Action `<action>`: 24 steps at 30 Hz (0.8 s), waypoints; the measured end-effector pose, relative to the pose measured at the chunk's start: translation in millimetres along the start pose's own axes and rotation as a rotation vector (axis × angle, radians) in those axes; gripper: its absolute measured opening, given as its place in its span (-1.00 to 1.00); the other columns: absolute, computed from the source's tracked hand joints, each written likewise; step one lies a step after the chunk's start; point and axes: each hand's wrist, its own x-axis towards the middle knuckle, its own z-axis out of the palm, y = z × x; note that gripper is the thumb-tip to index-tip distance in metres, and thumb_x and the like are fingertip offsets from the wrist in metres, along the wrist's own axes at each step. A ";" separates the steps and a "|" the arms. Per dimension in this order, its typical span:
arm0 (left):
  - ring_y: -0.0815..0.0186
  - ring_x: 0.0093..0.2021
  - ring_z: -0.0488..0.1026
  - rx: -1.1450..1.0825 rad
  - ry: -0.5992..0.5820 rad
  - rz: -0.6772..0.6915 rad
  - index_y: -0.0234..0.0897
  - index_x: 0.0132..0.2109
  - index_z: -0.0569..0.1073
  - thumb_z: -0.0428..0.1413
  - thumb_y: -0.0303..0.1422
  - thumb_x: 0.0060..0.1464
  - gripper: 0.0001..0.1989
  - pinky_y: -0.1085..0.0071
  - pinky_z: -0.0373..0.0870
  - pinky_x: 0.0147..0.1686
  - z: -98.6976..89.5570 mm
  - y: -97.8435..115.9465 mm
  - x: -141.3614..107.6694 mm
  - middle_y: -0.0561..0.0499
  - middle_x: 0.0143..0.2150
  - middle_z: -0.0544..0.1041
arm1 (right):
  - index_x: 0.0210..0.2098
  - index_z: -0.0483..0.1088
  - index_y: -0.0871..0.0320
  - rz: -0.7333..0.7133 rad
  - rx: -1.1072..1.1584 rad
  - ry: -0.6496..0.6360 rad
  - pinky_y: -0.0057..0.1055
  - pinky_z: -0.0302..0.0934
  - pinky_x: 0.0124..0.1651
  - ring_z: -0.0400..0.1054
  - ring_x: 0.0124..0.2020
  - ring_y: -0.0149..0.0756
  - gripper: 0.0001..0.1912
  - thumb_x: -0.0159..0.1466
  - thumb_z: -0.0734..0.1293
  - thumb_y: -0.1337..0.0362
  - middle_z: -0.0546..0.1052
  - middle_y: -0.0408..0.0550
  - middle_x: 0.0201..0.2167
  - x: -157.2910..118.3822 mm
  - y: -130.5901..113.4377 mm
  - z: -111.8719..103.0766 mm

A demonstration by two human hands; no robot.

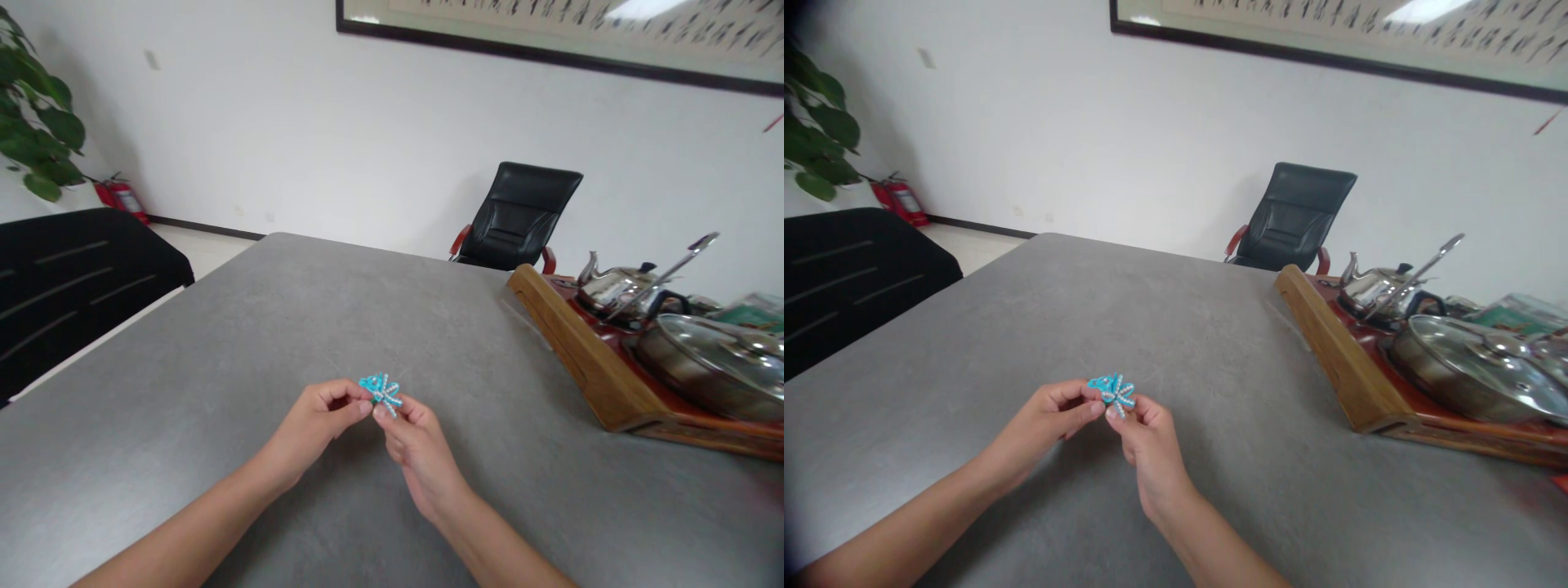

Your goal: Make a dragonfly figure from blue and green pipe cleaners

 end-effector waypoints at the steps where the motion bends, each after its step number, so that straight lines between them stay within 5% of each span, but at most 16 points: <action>1: 0.45 -0.56 0.04 -0.002 -0.004 -0.005 -0.32 -0.27 0.53 0.12 -0.20 0.05 -0.74 0.51 -0.04 -0.57 -0.4 -0.1 -0.1 0.13 -0.57 0.25 | -0.38 0.41 0.23 0.001 0.000 0.003 -0.46 -0.40 -0.62 -0.30 -0.67 -0.57 -0.74 0.06 0.44 0.16 0.01 -0.37 -0.68 0.2 0.4 -0.3; 17: 0.48 -0.60 0.01 -0.117 -0.120 -0.069 -0.30 -0.34 0.34 0.10 -0.15 0.08 -0.73 0.54 -0.07 -0.61 -1.4 -5.2 0.6 0.20 -0.61 0.14 | -0.42 0.40 0.23 0.002 -0.038 0.009 -0.46 -0.37 -0.62 -0.27 -0.67 -0.57 -0.73 0.05 0.44 0.15 0.06 -0.36 -0.69 0.5 2.5 -2.6; 24: 0.49 -0.55 0.04 -0.084 -0.099 -0.042 -0.33 -0.29 0.52 0.11 -0.20 0.08 -0.75 0.53 -0.07 -0.57 -1.7 0.3 -1.5 0.09 -0.47 0.30 | -0.54 0.32 0.21 0.039 0.007 0.040 -0.47 -0.39 -0.63 -0.28 -0.68 -0.58 -0.83 -0.01 0.41 0.30 0.10 -0.35 -0.70 1.1 4.2 -1.2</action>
